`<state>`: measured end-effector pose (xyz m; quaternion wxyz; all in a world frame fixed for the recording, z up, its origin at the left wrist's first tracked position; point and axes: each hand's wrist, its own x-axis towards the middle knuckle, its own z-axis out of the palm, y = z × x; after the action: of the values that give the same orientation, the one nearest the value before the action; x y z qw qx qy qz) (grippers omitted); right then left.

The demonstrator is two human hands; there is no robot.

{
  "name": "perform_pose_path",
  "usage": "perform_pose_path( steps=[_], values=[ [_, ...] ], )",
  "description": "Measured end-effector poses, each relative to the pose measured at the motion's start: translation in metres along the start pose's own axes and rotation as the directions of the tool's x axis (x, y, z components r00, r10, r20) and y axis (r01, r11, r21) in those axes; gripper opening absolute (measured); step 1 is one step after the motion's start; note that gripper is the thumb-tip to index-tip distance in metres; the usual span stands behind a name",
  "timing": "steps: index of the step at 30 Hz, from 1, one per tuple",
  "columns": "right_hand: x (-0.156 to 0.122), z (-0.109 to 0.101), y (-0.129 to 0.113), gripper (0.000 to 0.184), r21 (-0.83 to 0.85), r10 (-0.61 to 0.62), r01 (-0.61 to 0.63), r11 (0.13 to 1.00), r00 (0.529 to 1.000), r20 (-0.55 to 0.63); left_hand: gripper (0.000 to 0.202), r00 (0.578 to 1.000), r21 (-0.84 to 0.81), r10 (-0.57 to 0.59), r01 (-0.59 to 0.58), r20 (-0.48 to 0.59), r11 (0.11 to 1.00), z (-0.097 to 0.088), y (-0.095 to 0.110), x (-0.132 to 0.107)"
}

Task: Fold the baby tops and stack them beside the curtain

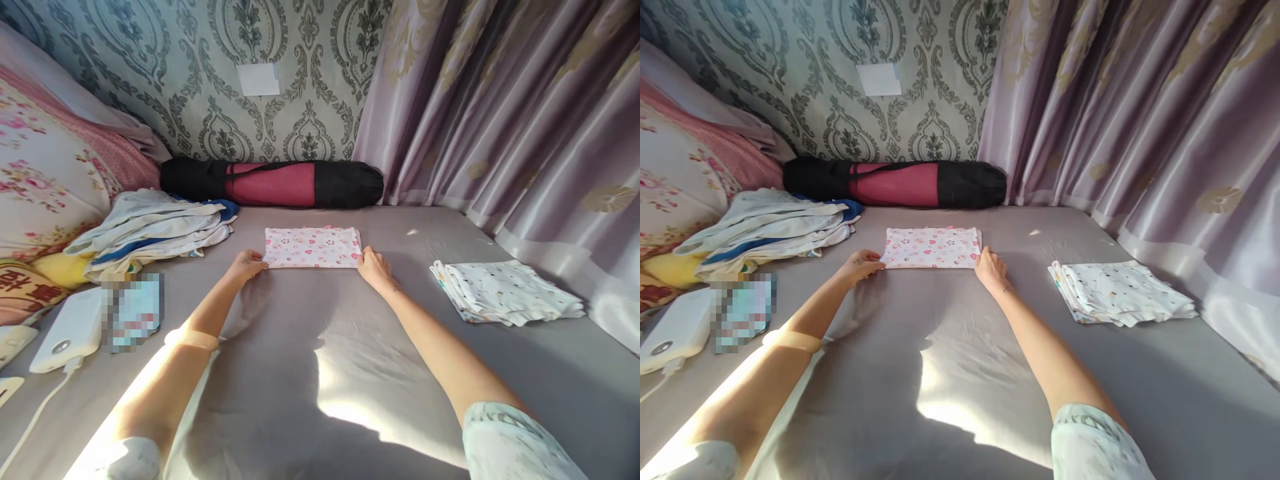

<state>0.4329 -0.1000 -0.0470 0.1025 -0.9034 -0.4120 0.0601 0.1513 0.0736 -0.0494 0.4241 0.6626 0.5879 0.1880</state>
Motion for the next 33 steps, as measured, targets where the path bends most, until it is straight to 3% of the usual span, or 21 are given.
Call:
perform_pose_path(
  steps=[6,9,12,15,18,22,27,33],
  values=[
    [0.004,-0.011,-0.001,0.03,-0.03,-0.007,0.008,1.0,0.998,0.057,0.044,0.999,0.322,0.035,-0.022,-0.035,0.947,0.0,0.002,0.009],
    [0.006,-0.017,-0.013,0.032,-0.073,-0.057,0.052,0.996,0.996,-0.062,0.039,0.96,0.45,0.252,-0.172,-0.123,0.876,0.007,0.014,0.009],
    [0.012,-0.012,-0.039,0.038,-0.092,-0.253,0.24,0.966,0.951,-0.179,0.035,0.888,0.539,0.453,-0.345,-0.079,0.769,0.03,0.035,0.009],
    [0.022,0.004,-0.071,0.042,-0.047,-0.476,0.474,0.879,0.87,-0.131,0.038,0.862,0.566,0.506,-0.426,0.018,0.706,0.061,0.056,0.01],
    [0.034,0.022,-0.095,0.05,-0.016,-0.558,0.558,0.83,0.828,-0.062,0.041,0.848,0.606,0.523,-0.458,0.08,0.65,0.089,0.069,0.011],
    [0.043,0.039,-0.102,0.054,0.01,-0.565,0.565,0.825,0.825,0.033,0.048,0.868,0.665,0.486,-0.422,0.1,0.616,0.107,0.066,0.016],
    [0.044,0.049,-0.094,0.056,0.022,-0.567,0.567,0.823,0.824,-0.017,0.054,0.866,0.718,0.495,-0.391,0.075,0.575,0.108,0.051,0.025],
    [0.05,0.052,-0.086,0.06,-0.009,-0.399,0.4,0.917,0.915,-0.063,0.064,0.882,0.744,0.472,-0.313,-0.004,0.591,0.093,0.04,0.033]
  ],
)
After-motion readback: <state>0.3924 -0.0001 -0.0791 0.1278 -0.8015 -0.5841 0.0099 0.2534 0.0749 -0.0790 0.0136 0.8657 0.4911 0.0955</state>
